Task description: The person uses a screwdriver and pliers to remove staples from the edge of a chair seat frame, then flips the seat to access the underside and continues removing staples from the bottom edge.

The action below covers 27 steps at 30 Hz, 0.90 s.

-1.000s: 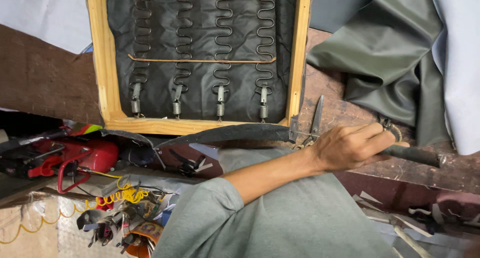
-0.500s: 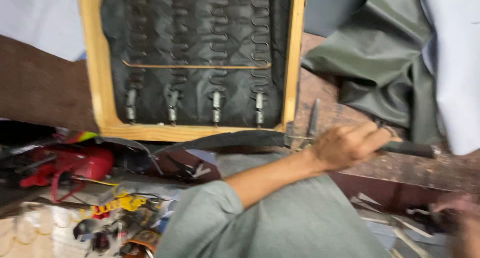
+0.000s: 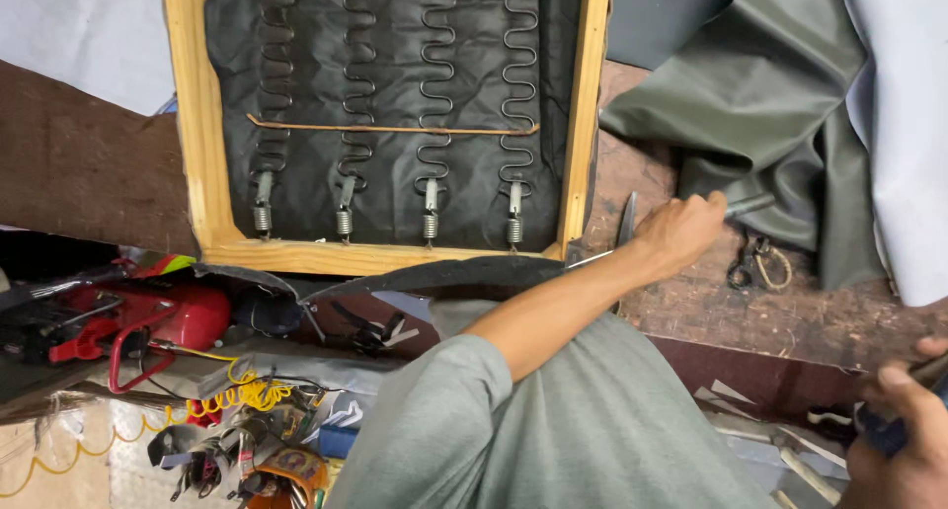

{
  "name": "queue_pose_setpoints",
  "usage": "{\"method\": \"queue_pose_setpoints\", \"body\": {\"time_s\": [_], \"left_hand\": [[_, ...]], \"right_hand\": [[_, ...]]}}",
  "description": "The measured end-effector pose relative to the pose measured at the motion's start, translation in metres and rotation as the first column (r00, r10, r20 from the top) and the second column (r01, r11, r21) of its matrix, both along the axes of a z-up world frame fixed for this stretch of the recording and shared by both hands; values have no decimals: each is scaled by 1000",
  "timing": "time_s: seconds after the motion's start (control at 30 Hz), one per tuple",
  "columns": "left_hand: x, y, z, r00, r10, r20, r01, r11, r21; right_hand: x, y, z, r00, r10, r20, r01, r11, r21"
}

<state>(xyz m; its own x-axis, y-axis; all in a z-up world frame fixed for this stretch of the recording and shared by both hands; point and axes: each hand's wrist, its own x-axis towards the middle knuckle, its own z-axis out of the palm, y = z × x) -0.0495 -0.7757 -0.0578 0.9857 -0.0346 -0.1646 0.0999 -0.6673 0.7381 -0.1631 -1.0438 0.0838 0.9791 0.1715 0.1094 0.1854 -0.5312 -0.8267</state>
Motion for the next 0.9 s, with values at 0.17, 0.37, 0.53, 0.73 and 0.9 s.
{"method": "queue_pose_setpoints", "body": {"time_s": [0.17, 0.37, 0.53, 0.73, 0.9], "left_hand": [[20, -2, -85, 973, 121, -195, -147, 981, -124], [47, 12, -92, 976, -1, -219, -48, 974, -220], [54, 59, 0, 954, -68, -291, -189, 614, -766], [24, 93, 100, 993, -20, -120, -97, 469, -878], [9, 98, 122, 1000, -24, 10, 21, 545, -838]], "right_hand": [[0, 2, -9, 835, -305, -458, 508, 746, 431], [-6, 19, 7, 882, -246, -403, 431, 768, 474], [-6, 46, 21, 908, -190, -373, 391, 701, 597], [0, 72, 33, 895, -197, -400, 415, 695, 587], [1, 73, 31, 919, -153, -362, 347, 749, 565]]}}
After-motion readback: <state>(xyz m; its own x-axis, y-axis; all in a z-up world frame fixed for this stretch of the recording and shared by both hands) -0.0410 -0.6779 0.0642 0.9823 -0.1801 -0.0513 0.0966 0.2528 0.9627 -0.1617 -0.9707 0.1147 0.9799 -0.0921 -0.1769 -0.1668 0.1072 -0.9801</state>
